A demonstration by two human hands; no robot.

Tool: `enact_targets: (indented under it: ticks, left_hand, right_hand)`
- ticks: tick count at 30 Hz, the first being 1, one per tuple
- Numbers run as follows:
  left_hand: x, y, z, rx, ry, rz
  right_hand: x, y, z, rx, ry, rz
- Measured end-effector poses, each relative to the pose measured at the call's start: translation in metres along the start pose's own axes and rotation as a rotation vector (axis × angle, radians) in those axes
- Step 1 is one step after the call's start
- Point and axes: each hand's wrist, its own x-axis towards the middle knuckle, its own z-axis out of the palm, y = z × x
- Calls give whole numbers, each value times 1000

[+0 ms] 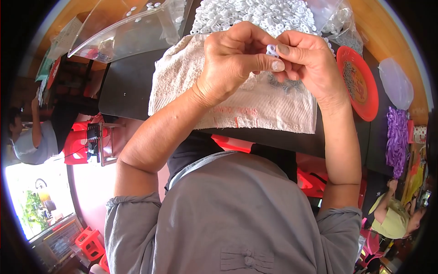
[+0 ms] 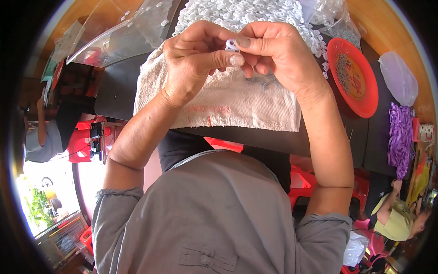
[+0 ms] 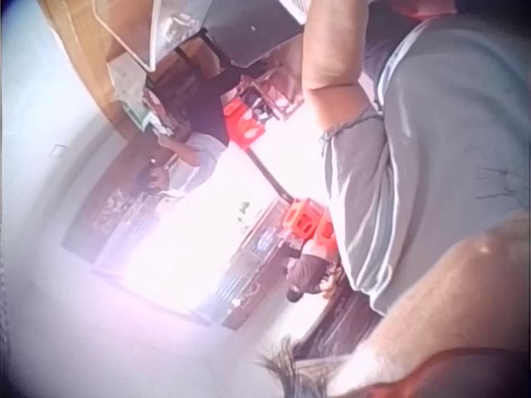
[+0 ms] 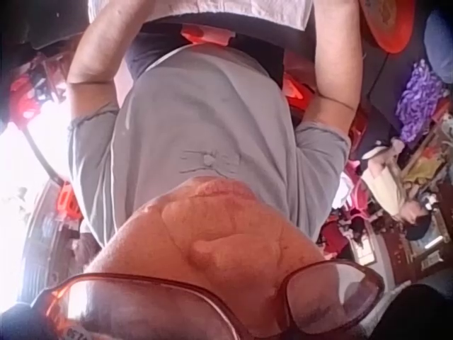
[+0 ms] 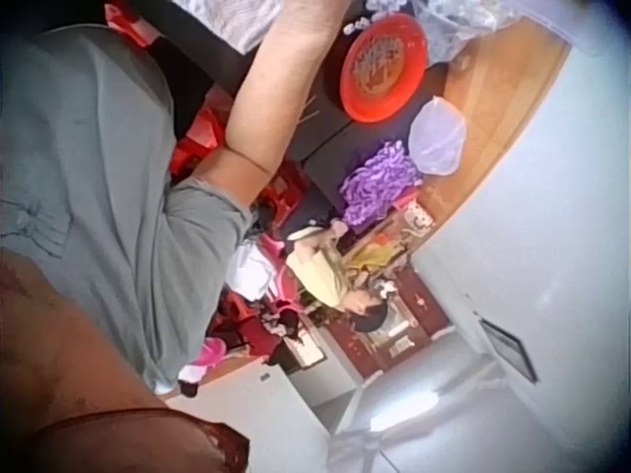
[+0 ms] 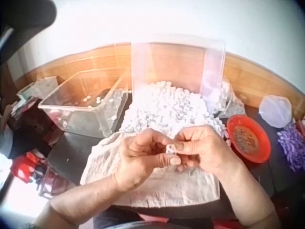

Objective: Assembling small white plastic components by hand at a workbench.

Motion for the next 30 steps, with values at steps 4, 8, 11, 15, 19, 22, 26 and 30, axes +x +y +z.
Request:
enact_targets:
  ticks: [4, 8, 11, 15, 19, 22, 26, 30]
  left_hand:
    - [-2, 3, 1, -185, -55, 21]
    - [-3, 4, 1, -195, -39, -1]
    - [-2, 3, 1, -264, -51, 43]
    - [-2, 7, -2, -132, 4, 37]
    - [3, 6, -4, 47, 98, 52]
    - [6, 21, -10, -205, 295, 92]
    - [35, 91, -41, 404, 566, 495]
    - [66, 113, -84, 747, 531, 391]
  right_hand:
    - [-1, 2, 3, 53, -22, 0]
    - [0, 6, 5, 131, -18, -5]
    - [1, 5, 6, 151, -45, -14]
    - [5, 12, 5, 244, -165, -36]
    - [6, 8, 11, 238, -110, -57]
    - [9, 0, 16, -41, 193, -77]
    - [7, 18, -34, -118, 392, -117]
    - [19, 15, -25, -39, 360, -127]
